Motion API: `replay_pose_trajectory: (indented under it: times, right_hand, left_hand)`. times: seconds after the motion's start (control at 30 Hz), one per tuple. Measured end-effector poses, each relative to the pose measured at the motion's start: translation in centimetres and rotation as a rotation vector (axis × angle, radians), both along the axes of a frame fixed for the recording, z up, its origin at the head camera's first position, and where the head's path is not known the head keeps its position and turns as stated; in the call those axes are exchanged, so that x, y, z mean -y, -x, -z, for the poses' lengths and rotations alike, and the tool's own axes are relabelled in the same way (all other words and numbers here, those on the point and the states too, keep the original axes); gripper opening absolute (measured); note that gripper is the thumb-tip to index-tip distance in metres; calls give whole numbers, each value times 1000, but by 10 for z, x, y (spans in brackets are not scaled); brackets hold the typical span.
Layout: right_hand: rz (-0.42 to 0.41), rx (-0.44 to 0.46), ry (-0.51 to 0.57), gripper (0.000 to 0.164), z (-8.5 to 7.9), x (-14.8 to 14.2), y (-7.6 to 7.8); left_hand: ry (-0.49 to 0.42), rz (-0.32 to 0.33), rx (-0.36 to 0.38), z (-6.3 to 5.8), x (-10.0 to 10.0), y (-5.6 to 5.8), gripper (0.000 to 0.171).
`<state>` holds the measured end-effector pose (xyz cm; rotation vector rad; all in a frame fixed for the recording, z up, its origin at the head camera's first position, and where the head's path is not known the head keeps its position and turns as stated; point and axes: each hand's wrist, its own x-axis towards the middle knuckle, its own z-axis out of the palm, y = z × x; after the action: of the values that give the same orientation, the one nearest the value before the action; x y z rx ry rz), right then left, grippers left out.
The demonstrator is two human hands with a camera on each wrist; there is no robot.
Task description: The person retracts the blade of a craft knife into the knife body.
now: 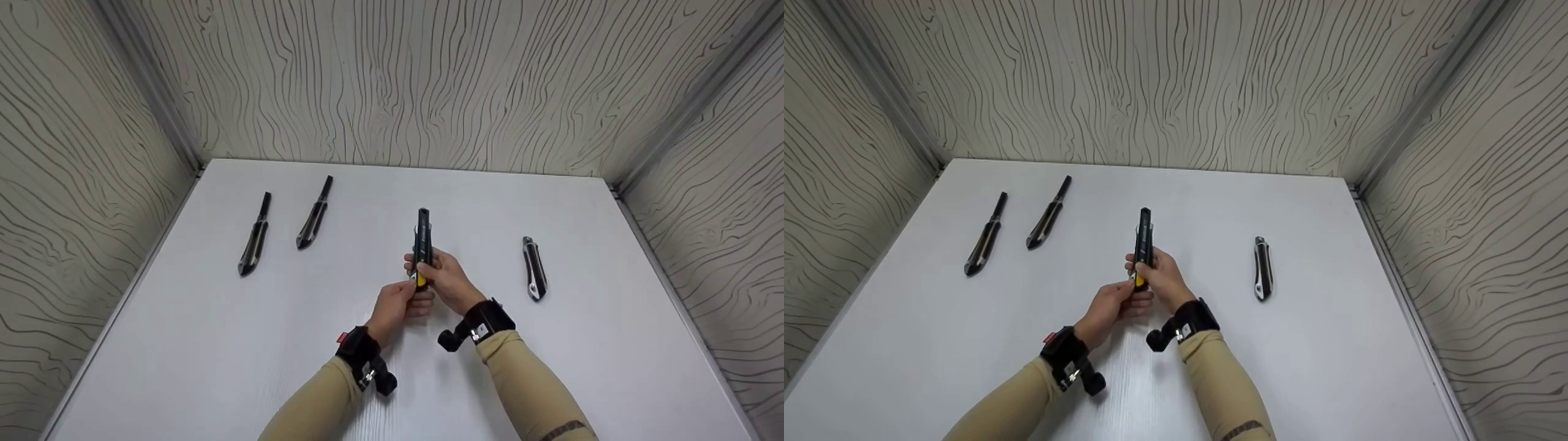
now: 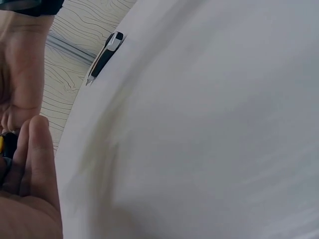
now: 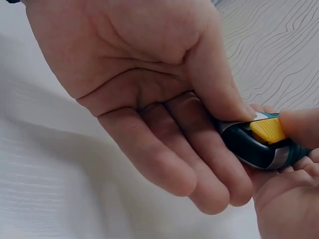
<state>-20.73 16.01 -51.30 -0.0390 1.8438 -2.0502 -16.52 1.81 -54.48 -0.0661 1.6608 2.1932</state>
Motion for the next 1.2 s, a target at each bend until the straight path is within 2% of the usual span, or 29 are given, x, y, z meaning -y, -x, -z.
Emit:
replay_pose_trajectory:
  times: [0.43,0.77,0.93,1.2]
  right_hand:
    - [-3,-19,-75,47,3,-3,2]
    - [33,-97,-244,40,-3,-6,3]
    - [59,-83,-330,44,-5,-10,4]
    - [64,-38,-337,47,-1,-20,2]
  left_hand:
    - [9,23,3,-1,1,0,38]
    - [26,18,-23,-2,3,1,39]
    - [57,35,-23,-2,0,0,42]
    - [126,44,-29,-2,-3,-1,39]
